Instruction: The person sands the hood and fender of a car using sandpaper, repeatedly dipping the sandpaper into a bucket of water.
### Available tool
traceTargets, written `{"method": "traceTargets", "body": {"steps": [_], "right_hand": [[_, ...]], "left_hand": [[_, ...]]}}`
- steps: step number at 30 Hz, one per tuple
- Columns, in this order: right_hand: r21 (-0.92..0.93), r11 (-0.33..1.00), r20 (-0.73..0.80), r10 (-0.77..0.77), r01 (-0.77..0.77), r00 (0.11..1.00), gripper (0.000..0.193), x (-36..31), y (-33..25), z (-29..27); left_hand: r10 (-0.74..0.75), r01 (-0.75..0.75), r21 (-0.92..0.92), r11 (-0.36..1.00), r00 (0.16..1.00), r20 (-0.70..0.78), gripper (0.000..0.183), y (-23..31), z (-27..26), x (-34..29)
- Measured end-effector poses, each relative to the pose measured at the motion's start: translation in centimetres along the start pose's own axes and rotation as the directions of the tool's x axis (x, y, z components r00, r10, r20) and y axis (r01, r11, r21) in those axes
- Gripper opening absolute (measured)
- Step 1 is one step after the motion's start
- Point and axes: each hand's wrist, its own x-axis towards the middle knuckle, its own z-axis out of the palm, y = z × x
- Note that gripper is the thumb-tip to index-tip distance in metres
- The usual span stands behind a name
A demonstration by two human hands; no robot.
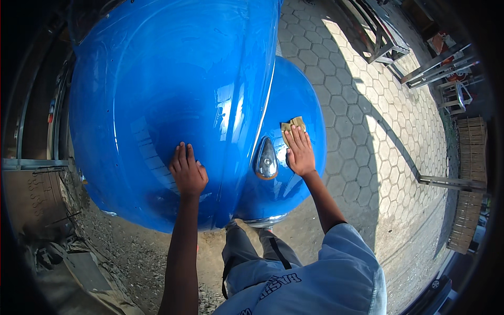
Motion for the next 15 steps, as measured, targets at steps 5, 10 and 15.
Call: {"method": "traceTargets", "body": {"steps": [5,10,15], "right_hand": [[0.150,0.975,-0.215,0.195,-0.165,0.957,0.056,0.5,-0.2,1.1],[0.393,0.904,-0.348,0.317,-0.170,0.882,0.048,2.7,-3.3,1.9],[0.691,0.722,-0.076,0.125,-0.038,0.989,0.047,0.6,-6.8,0.3]], "left_hand": [[-0.015,0.014,0.042,0.999,1.000,0.007,0.058,0.0,-0.3,0.1],[-0.055,0.055,-0.013,0.998,0.997,0.048,0.057,-0.1,-0.1,-0.3],[-0.066,0.067,-0.057,0.996,0.998,0.016,0.059,0.0,-0.4,0.0]]}}
